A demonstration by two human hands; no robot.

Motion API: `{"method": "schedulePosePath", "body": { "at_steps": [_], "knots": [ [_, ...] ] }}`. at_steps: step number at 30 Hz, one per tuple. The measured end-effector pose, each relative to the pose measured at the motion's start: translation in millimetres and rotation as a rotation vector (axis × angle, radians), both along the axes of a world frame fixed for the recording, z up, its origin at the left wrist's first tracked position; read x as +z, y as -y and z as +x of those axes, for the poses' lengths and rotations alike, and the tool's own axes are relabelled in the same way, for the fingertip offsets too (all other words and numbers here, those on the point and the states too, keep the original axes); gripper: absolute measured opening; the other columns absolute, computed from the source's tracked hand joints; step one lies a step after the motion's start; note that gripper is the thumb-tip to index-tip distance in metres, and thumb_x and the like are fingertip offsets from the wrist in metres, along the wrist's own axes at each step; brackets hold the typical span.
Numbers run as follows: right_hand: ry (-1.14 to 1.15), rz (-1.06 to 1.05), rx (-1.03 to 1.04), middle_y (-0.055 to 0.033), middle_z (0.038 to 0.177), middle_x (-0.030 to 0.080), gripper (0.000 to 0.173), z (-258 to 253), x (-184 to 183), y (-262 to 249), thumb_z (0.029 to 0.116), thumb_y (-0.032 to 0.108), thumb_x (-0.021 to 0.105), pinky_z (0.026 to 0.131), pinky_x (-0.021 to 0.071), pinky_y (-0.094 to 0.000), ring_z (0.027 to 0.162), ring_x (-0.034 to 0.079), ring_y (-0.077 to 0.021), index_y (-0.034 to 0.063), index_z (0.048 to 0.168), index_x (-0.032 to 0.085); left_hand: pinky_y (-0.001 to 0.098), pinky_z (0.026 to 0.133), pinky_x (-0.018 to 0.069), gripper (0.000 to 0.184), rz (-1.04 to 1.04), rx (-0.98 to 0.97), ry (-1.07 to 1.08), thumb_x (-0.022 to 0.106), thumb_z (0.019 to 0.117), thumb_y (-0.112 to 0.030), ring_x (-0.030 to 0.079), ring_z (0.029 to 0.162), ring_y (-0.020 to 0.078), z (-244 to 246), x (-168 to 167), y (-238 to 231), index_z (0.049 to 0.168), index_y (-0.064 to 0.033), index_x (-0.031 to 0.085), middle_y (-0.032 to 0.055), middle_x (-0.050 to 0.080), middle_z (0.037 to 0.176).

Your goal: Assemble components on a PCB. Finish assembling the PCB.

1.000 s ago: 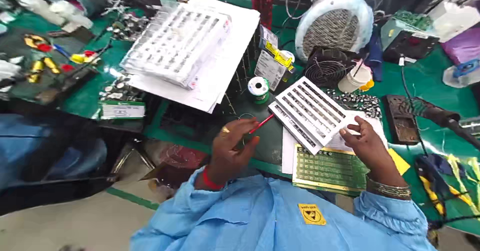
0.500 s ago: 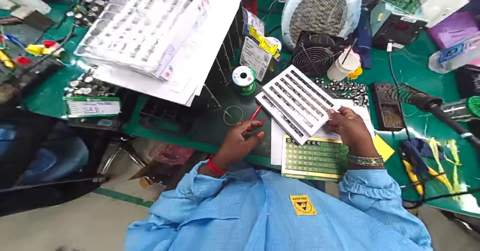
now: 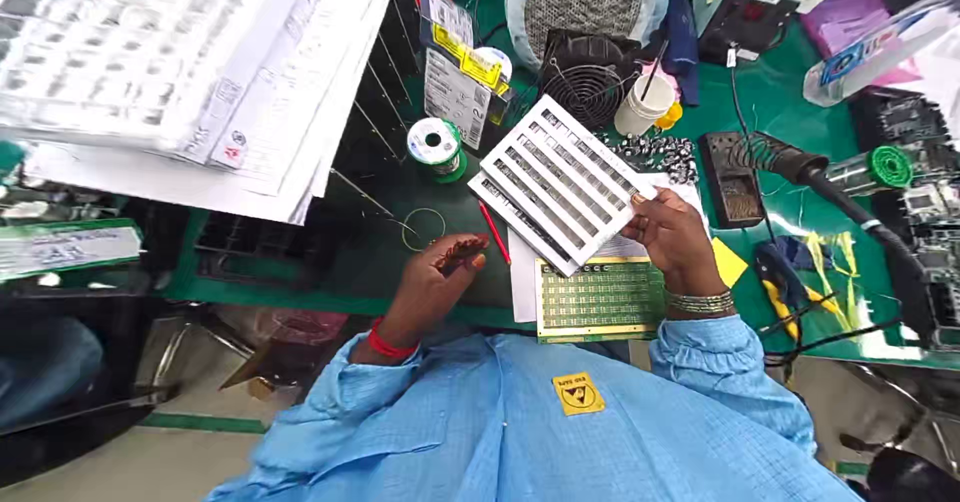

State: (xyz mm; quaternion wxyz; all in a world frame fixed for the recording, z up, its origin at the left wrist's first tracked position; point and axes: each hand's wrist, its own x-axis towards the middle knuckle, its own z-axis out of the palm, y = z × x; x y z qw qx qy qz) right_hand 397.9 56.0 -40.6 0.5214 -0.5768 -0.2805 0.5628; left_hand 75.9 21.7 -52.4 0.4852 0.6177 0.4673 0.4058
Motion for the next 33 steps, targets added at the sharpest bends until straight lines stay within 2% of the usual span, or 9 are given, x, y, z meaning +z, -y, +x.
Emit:
{"method": "schedulePosePath", "body": {
  "at_steps": [9, 13, 18, 22, 24, 26, 28, 30, 33],
  "knots": [
    [0.026, 0.221, -0.086, 0.0026, 0.088, 0.071, 0.015, 20.7, 13.9, 20.3, 0.1045, 0.010, 0.045, 0.067, 0.0617, -0.0264, 0.072, 0.070, -0.0074, 0.0123, 0.114, 0.056, 0.0216, 0.092, 0.0545, 0.030, 0.018, 0.005, 0.011, 0.058, 0.0969, -0.012, 0.066, 0.104, 0.0033, -3.8, 3.2, -2.9, 0.120, 0.0066, 0.062, 0.0047, 0.070, 0.113],
    [0.048, 0.439, -0.150, 0.0055, 0.096, 0.073, 0.022, 50.2, 30.8, 37.1, 0.1035, 0.017, 0.040, 0.080, 0.0617, -0.0299, 0.088, 0.072, -0.0077, 0.0179, 0.114, 0.060, 0.0222, 0.091, 0.0550, 0.029, 0.022, 0.015, 0.013, 0.058, 0.0970, -0.012, 0.066, 0.102, 0.0032, -7.9, 1.3, -3.6, 0.119, 0.0052, 0.063, 0.0035, 0.071, 0.112],
    [0.047, 0.560, -0.238, 0.0010, 0.102, 0.072, 0.027, 76.7, 36.4, 54.7, 0.1054, 0.016, 0.035, 0.093, 0.0582, -0.0372, 0.100, 0.070, -0.0128, 0.0152, 0.115, 0.061, 0.0235, 0.092, 0.0555, 0.029, -0.072, -0.057, 0.052, 0.058, 0.0973, -0.012, 0.067, 0.103, 0.0046, -0.4, 2.9, 0.3, 0.121, 0.0041, 0.062, 0.0021, 0.071, 0.112],
    [0.046, 0.557, -0.260, -0.0014, 0.104, 0.072, 0.029, 84.0, 31.7, 61.4, 0.1064, 0.019, 0.034, 0.095, 0.0576, -0.0400, 0.103, 0.070, -0.0153, 0.0139, 0.116, 0.060, 0.0251, 0.091, 0.0567, 0.027, -0.158, -0.121, 0.133, 0.057, 0.0970, -0.007, 0.067, 0.101, 0.0060, 8.8, 4.1, 2.2, 0.121, 0.0036, 0.062, 0.0019, 0.071, 0.110],
    [-0.003, 0.541, -0.260, -0.0011, 0.100, 0.073, 0.029, 83.6, 28.1, 61.1, 0.1068, 0.019, 0.034, 0.093, 0.0588, -0.0385, 0.099, 0.071, -0.0141, 0.0143, 0.114, 0.062, 0.0279, 0.090, 0.0580, 0.030, -0.315, -0.157, 0.210, 0.056, 0.0984, -0.008, 0.069, 0.102, 0.0093, 14.0, 8.4, 3.9, 0.126, 0.0039, 0.058, 0.0035, 0.070, 0.113],
    [-0.064, 0.528, -0.278, -0.0014, 0.097, 0.073, 0.032, 79.5, 24.9, 58.7, 0.1078, 0.017, 0.031, 0.090, 0.0598, -0.0370, 0.096, 0.072, -0.0137, 0.0133, 0.111, 0.063, 0.0311, 0.088, 0.0596, 0.042, -0.525, -0.216, 0.290, 0.055, 0.0990, -0.012, 0.069, 0.104, 0.0148, 21.1, 11.2, 3.5, 0.138, 0.0024, 0.046, 0.0062, 0.068, 0.117],
    [-0.121, 0.496, -0.277, -0.0024, 0.097, 0.074, 0.036, 73.5, 21.2, 54.9, 0.1085, 0.018, 0.028, 0.088, 0.0609, -0.0363, 0.095, 0.072, -0.0139, 0.0122, 0.111, 0.063, 0.0328, 0.090, 0.0592, 0.057, -0.677, -0.265, 0.341, 0.056, 0.0986, -0.015, 0.068, 0.108, 0.0172, 28.6, 11.3, 1.1, 0.148, 0.0000, 0.033, 0.0090, 0.063, 0.128],
    [-0.191, 0.438, -0.266, -0.0044, 0.097, 0.074, 0.039, 64.9, 16.1, 49.5, 0.1084, 0.020, 0.025, 0.086, 0.0618, -0.0386, 0.094, 0.073, -0.0159, 0.0116, 0.112, 0.063, 0.0313, 0.093, 0.0576, 0.064, -0.744, -0.248, 0.379, 0.056, 0.0978, -0.015, 0.066, 0.112, 0.0167, 35.0, 11.9, -0.2, 0.152, -0.0007, 0.026, 0.0112, 0.057, 0.136],
    [-0.275, 0.333, -0.285, -0.0060, 0.101, 0.074, 0.044, 42.2, 12.6, 37.9, 0.1112, 0.022, 0.017, 0.087, 0.0616, -0.0397, 0.097, 0.073, -0.0172, 0.0104, 0.115, 0.060, 0.0303, 0.095, 0.0555, 0.063, -0.777, -0.181, 0.415, 0.051, 0.0991, -0.012, 0.064, 0.115, 0.0161, 43.0, 15.5, -1.5, 0.154, -0.0009, 0.021, 0.0130, 0.054, 0.139]
  ]
}}
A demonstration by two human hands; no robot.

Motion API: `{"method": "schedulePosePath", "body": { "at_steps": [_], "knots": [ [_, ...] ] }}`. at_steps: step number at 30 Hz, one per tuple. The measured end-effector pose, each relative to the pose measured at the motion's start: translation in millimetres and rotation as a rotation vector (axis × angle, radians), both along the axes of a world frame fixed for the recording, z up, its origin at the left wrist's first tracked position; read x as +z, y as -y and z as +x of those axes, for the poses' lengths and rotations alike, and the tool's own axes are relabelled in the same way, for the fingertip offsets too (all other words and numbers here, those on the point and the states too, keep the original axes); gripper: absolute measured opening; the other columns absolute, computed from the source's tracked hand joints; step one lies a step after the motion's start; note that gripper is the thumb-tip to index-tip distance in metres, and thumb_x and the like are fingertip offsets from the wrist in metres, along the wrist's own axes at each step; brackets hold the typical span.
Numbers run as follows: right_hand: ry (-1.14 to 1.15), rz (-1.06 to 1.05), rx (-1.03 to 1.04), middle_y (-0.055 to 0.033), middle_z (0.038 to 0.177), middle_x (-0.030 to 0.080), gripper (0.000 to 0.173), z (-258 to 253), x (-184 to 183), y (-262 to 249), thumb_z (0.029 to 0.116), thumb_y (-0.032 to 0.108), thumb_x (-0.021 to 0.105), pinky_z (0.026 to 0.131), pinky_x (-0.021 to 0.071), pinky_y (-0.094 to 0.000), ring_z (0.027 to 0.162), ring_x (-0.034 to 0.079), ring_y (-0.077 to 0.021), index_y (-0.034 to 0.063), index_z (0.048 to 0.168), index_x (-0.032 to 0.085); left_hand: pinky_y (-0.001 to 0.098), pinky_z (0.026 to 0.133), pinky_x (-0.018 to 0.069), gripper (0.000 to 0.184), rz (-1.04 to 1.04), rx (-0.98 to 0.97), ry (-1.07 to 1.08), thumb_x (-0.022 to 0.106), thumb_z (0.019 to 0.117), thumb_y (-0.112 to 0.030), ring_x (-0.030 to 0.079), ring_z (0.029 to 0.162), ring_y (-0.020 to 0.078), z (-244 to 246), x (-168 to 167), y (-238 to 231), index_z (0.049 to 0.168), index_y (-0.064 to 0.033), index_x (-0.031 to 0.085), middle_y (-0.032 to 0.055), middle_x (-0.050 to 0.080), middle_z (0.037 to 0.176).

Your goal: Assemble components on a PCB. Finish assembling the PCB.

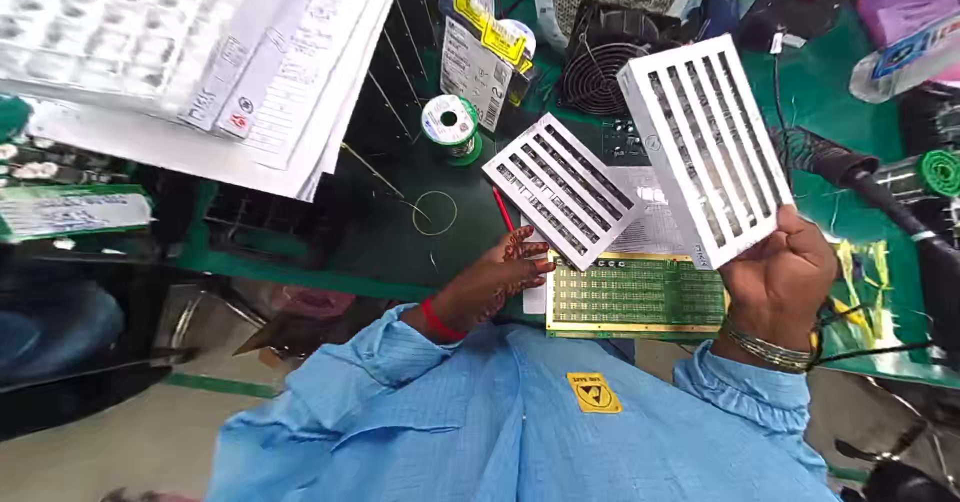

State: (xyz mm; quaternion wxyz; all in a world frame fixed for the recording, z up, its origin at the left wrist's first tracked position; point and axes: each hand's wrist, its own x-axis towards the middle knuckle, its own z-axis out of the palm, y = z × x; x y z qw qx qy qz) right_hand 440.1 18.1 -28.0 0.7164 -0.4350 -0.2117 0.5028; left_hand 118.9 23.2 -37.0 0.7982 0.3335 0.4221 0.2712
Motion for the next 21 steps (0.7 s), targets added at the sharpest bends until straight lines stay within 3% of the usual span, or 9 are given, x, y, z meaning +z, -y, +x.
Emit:
{"method": "schedulePosePath", "body": {
  "at_steps": [5, 12, 18, 21],
  "knots": [
    [-0.033, -0.026, 0.054, -0.0050, 0.101, 0.072, 0.040, -31.7, -14.6, -26.0, 0.1113, 0.017, 0.019, 0.088, 0.0605, -0.0356, 0.097, 0.072, -0.0146, 0.0084, 0.112, 0.058, 0.0295, 0.094, 0.0553, 0.054, -0.057, 0.127, 0.033, 0.041, 0.1031, -0.009, 0.065, 0.112, 0.0156, 10.4, 4.1, -2.0, 0.153, -0.0009, 0.021, 0.0137, 0.058, 0.132],
    [-0.043, -0.046, 0.087, -0.0058, 0.104, 0.072, 0.035, -47.5, -27.5, -30.9, 0.1113, 0.016, 0.024, 0.091, 0.0595, -0.0366, 0.100, 0.071, -0.0152, 0.0074, 0.115, 0.057, 0.0300, 0.094, 0.0555, 0.050, -0.112, 0.228, 0.059, 0.040, 0.1038, -0.005, 0.066, 0.109, 0.0159, 20.3, 5.4, -3.6, 0.151, -0.0003, 0.025, 0.0143, 0.060, 0.129],
    [-0.054, -0.048, 0.160, -0.0051, 0.097, 0.073, 0.040, -54.8, -33.6, -27.3, 0.1106, 0.016, 0.022, 0.084, 0.0614, -0.0352, 0.093, 0.073, -0.0142, 0.0092, 0.107, 0.061, 0.0277, 0.088, 0.0573, 0.031, -0.108, 0.244, 0.053, 0.043, 0.1065, -0.006, 0.069, 0.098, 0.0129, 34.3, 4.9, -12.6, 0.137, 0.0009, 0.044, 0.0095, 0.066, 0.111],
    [-0.041, -0.058, 0.180, -0.0056, 0.096, 0.073, 0.037, -58.1, -35.3, -26.3, 0.1099, 0.014, 0.023, 0.084, 0.0618, -0.0355, 0.092, 0.073, -0.0149, 0.0077, 0.108, 0.060, 0.0272, 0.086, 0.0574, 0.030, -0.071, 0.228, 0.025, 0.044, 0.1077, -0.009, 0.068, 0.095, 0.0119, 39.3, 1.3, -17.8, 0.135, 0.0018, 0.045, 0.0095, 0.066, 0.109]
  ]
}}
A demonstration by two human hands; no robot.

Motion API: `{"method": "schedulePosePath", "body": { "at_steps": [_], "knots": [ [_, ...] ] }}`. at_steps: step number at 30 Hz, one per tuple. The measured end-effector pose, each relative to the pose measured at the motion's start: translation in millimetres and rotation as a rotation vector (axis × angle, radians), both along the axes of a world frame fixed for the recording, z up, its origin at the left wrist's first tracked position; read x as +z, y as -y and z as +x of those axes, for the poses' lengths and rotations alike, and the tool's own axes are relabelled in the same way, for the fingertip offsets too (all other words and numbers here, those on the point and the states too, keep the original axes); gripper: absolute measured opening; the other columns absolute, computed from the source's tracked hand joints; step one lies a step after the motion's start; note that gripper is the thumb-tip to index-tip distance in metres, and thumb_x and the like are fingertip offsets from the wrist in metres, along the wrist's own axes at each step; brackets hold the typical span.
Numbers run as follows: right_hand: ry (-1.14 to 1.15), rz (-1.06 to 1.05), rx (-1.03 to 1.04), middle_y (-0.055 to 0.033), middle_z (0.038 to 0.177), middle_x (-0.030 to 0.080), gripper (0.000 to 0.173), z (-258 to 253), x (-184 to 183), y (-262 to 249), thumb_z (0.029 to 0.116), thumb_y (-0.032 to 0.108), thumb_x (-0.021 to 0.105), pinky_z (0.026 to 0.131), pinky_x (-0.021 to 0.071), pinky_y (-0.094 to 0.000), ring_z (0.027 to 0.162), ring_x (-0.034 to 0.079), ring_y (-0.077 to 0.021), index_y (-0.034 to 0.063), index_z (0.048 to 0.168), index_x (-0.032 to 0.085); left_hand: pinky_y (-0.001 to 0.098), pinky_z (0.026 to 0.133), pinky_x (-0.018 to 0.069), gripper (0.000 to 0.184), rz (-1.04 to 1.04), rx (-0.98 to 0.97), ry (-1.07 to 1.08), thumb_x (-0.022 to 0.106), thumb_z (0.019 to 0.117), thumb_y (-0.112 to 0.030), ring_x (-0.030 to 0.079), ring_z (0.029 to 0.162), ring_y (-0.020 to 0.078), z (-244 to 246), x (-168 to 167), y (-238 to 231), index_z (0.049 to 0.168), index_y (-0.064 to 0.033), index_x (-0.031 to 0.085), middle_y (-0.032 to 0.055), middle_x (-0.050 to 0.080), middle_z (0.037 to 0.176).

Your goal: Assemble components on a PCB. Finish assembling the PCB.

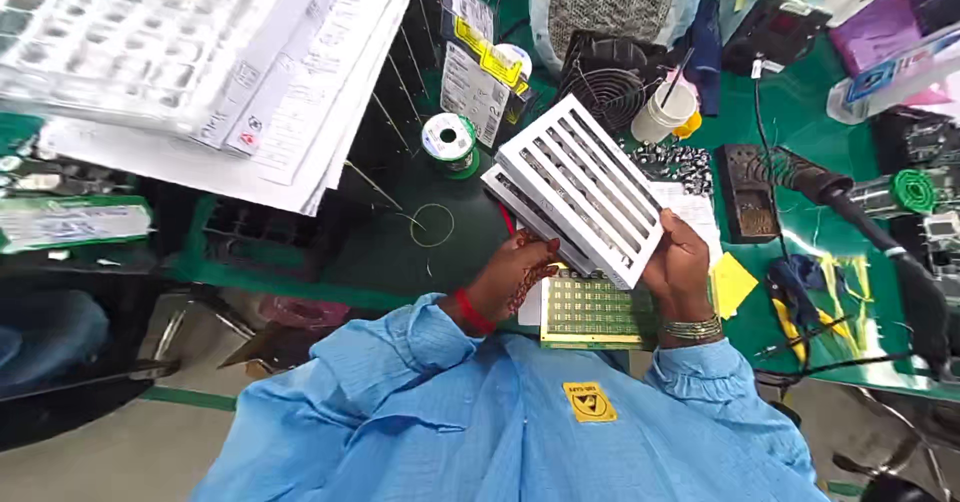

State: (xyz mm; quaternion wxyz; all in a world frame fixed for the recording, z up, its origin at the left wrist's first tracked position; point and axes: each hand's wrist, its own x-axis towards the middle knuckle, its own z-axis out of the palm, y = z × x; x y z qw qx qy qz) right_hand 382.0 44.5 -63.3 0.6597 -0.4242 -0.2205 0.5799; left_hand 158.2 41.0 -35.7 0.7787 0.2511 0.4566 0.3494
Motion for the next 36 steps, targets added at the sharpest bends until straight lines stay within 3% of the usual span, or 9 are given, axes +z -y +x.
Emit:
{"method": "schedulePosePath", "body": {
  "at_steps": [4, 9, 14, 20, 26, 31, 36],
  "knots": [
    [0.014, -0.059, -0.034, -0.0076, 0.092, 0.073, 0.034, -0.3, 1.7, 4.3, 0.1101, 0.012, 0.026, 0.081, 0.0624, -0.0351, 0.087, 0.074, -0.0164, 0.0047, 0.107, 0.059, 0.0262, 0.087, 0.0565, 0.032, 0.029, -0.009, -0.011, 0.048, 0.1053, -0.006, 0.066, 0.097, 0.0108, -2.2, 2.0, -0.3, 0.136, 0.0021, 0.043, 0.0093, 0.064, 0.112],
    [0.137, -0.171, -0.026, -0.0060, 0.091, 0.072, 0.024, -2.4, 5.2, 12.7, 0.1103, 0.010, 0.032, 0.073, 0.0629, -0.0303, 0.080, 0.073, -0.0137, 0.0032, 0.117, 0.055, 0.0256, 0.090, 0.0546, 0.035, 0.050, 0.022, -0.075, 0.047, 0.1048, -0.007, 0.065, 0.103, 0.0103, -25.9, 4.6, 1.7, 0.138, 0.0032, 0.044, 0.0102, 0.062, 0.120],
    [0.229, -0.169, 0.017, -0.0049, 0.095, 0.072, 0.024, -0.7, 5.3, 13.5, 0.1105, 0.011, 0.035, 0.076, 0.0633, -0.0313, 0.082, 0.073, -0.0137, 0.0040, 0.125, 0.053, 0.0264, 0.093, 0.0544, 0.041, 0.091, 0.097, -0.103, 0.041, 0.1045, -0.006, 0.065, 0.106, 0.0113, -44.4, 3.9, 7.8, 0.144, 0.0040, 0.037, 0.0116, 0.061, 0.123],
    [0.254, -0.181, 0.161, -0.0070, 0.097, 0.073, 0.026, -2.4, 8.5, 18.0, 0.1076, 0.007, 0.041, 0.074, 0.0643, -0.0335, 0.080, 0.074, -0.0168, 0.0038, 0.132, 0.050, 0.0278, 0.093, 0.0534, 0.060, 0.155, -0.045, -0.184, 0.057, 0.0977, -0.006, 0.062, 0.110, 0.0151, -37.8, 0.9, 12.6, 0.151, 0.0039, 0.030, 0.0175, 0.052, 0.136],
    [0.277, -0.128, 0.251, -0.0067, 0.109, 0.072, 0.039, -13.8, 14.7, 34.2, 0.0993, 0.000, 0.048, 0.077, 0.0648, -0.0343, 0.089, 0.074, -0.0172, 0.0033, 0.138, 0.047, 0.0283, 0.086, 0.0577, 0.054, 0.154, 0.038, -0.161, 0.055, 0.1013, -0.008, 0.066, 0.096, 0.0133, -29.0, 2.3, 15.5, 0.148, 0.0046, 0.030, 0.0136, 0.059, 0.118],
    [0.238, -0.069, 0.338, -0.0085, 0.113, 0.071, 0.045, -21.1, 13.7, 45.1, 0.0942, 0.000, 0.056, 0.079, 0.0644, -0.0340, 0.090, 0.074, -0.0181, 0.0040, 0.138, 0.046, 0.0290, 0.080, 0.0618, 0.037, 0.183, 0.124, -0.138, 0.051, 0.1034, -0.006, 0.071, 0.088, 0.0119, -28.6, -4.7, 17.6, 0.139, 0.0015, 0.041, 0.0079, 0.068, 0.104],
    [0.388, -0.047, 0.352, -0.0017, 0.101, 0.071, 0.038, -14.5, 18.1, 49.1, 0.0924, 0.003, 0.061, 0.080, 0.0627, -0.0300, 0.088, 0.072, -0.0109, 0.0033, 0.130, 0.056, 0.0268, 0.082, 0.0612, 0.039, 0.329, 0.098, -0.122, 0.052, 0.0981, -0.001, 0.071, 0.088, 0.0075, -37.6, -5.8, 20.7, 0.135, -0.0049, 0.041, -0.0003, 0.070, 0.101]
  ]
}}
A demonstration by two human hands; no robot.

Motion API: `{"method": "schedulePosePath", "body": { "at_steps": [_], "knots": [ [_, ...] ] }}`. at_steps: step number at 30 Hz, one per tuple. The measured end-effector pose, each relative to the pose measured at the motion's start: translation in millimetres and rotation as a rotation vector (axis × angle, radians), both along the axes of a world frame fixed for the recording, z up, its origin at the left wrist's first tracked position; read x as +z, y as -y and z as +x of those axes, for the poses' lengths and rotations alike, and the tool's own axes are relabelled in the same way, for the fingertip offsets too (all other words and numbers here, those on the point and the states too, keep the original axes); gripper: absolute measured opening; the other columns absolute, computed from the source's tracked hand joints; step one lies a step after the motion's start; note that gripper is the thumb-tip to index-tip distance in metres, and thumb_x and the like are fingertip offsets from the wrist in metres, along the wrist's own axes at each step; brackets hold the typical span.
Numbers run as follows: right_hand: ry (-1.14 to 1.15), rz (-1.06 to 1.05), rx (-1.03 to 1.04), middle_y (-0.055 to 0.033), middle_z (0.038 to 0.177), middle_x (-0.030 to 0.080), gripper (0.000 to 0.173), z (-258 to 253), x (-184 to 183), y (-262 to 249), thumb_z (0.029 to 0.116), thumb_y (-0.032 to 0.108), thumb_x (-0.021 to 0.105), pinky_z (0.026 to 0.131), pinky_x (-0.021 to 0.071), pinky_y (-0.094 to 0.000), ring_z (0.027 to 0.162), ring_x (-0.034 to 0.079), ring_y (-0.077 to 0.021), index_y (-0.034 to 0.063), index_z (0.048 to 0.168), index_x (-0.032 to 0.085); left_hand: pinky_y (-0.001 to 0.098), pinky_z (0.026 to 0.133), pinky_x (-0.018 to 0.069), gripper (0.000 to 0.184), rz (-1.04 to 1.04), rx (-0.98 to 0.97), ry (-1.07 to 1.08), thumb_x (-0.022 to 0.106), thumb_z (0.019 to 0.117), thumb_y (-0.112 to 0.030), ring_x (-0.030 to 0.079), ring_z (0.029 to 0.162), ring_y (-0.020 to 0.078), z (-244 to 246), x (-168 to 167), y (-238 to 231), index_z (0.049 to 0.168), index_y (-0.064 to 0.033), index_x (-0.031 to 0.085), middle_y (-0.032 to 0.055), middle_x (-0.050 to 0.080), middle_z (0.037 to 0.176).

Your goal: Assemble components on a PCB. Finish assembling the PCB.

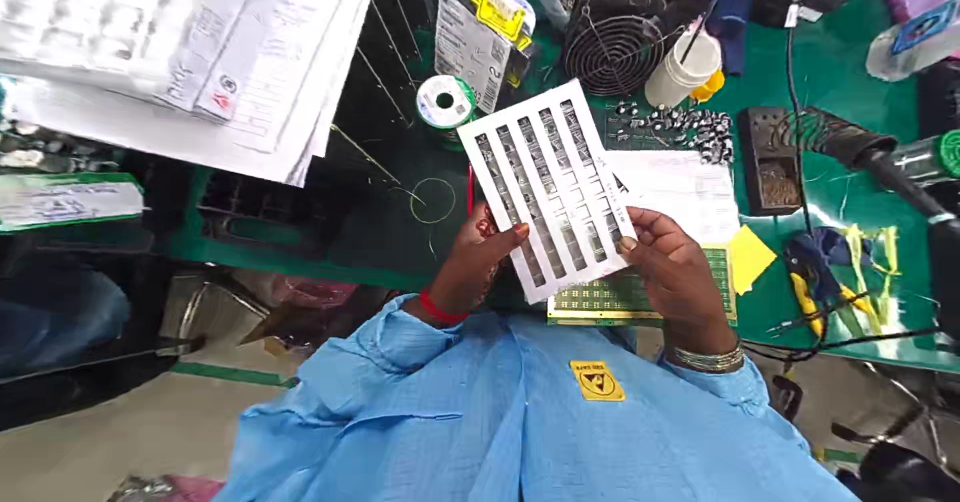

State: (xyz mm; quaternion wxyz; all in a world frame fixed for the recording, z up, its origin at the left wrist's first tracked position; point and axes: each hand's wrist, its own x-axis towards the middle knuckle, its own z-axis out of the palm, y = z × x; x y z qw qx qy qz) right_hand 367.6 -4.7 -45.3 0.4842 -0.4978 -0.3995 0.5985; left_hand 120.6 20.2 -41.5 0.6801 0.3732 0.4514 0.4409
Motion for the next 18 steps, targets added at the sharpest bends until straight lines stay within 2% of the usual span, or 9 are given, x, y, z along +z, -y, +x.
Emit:
{"method": "schedulePosePath", "body": {
  "at_steps": [2, 4, 6, 10, 15, 18],
  "knots": [
    [0.093, 0.030, 0.024, -0.0011, 0.106, 0.071, 0.044, -2.2, 3.8, 0.4, 0.0927, 0.001, 0.061, 0.083, 0.0614, -0.0277, 0.091, 0.071, -0.0086, 0.0036, 0.136, 0.053, 0.0267, 0.083, 0.0614, 0.041, 0.025, 0.002, 0.000, 0.054, 0.0964, 0.000, 0.071, 0.090, 0.0075, 0.2, -1.3, 0.9, 0.135, -0.0052, 0.042, -0.0009, 0.070, 0.102],
    [0.185, 0.045, 0.056, -0.0037, 0.115, 0.070, 0.051, -4.4, 7.0, 0.5, 0.0928, 0.001, 0.060, 0.086, 0.0603, -0.0262, 0.097, 0.070, -0.0084, 0.0022, 0.142, 0.050, 0.0271, 0.084, 0.0611, 0.044, 0.045, 0.008, -0.017, 0.056, 0.0943, 0.000, 0.071, 0.092, 0.0081, 0.9, -3.6, 0.9, 0.136, -0.0051, 0.043, -0.0003, 0.070, 0.104],
    [0.217, 0.032, 0.078, -0.0051, 0.118, 0.070, 0.054, -4.8, 6.1, 0.4, 0.0923, 0.000, 0.060, 0.087, 0.0597, -0.0256, 0.098, 0.070, -0.0082, 0.0021, 0.145, 0.049, 0.0270, 0.084, 0.0611, 0.047, 0.052, 0.008, -0.048, 0.057, 0.0936, 0.000, 0.071, 0.093, 0.0077, 0.8, -4.6, 0.4, 0.138, -0.0048, 0.042, -0.0006, 0.070, 0.106],
    [0.207, 0.023, 0.054, -0.0050, 0.113, 0.071, 0.048, -7.4, 1.0, 1.9, 0.0925, 0.000, 0.061, 0.084, 0.0602, -0.0248, 0.095, 0.071, -0.0075, 0.0012, 0.140, 0.053, 0.0259, 0.085, 0.0607, 0.045, 0.042, 0.010, -0.065, 0.056, 0.0938, 0.001, 0.071, 0.093, 0.0069, -3.1, -5.0, 1.8, 0.136, -0.0049, 0.043, -0.0017, 0.070, 0.105],
    [0.214, 0.033, 0.040, -0.0032, 0.104, 0.073, 0.041, -8.3, -0.4, 3.7, 0.0939, 0.002, 0.064, 0.076, 0.0627, -0.0258, 0.085, 0.072, -0.0082, 0.0017, 0.134, 0.058, 0.0263, 0.085, 0.0610, 0.048, 0.055, 0.036, -0.059, 0.055, 0.0945, 0.001, 0.071, 0.094, 0.0075, -6.3, -7.3, 2.9, 0.140, -0.0059, 0.041, -0.0022, 0.071, 0.107],
    [0.222, 0.037, 0.083, -0.0032, 0.103, 0.073, 0.040, -8.0, -1.1, 4.1, 0.0949, 0.004, 0.065, 0.075, 0.0629, -0.0262, 0.084, 0.072, -0.0081, 0.0023, 0.134, 0.058, 0.0263, 0.084, 0.0614, 0.042, 0.066, 0.042, -0.056, 0.055, 0.0945, 0.001, 0.072, 0.092, 0.0075, -10.7, -6.7, 2.8, 0.135, -0.0063, 0.045, -0.0029, 0.072, 0.104]
  ]
}}
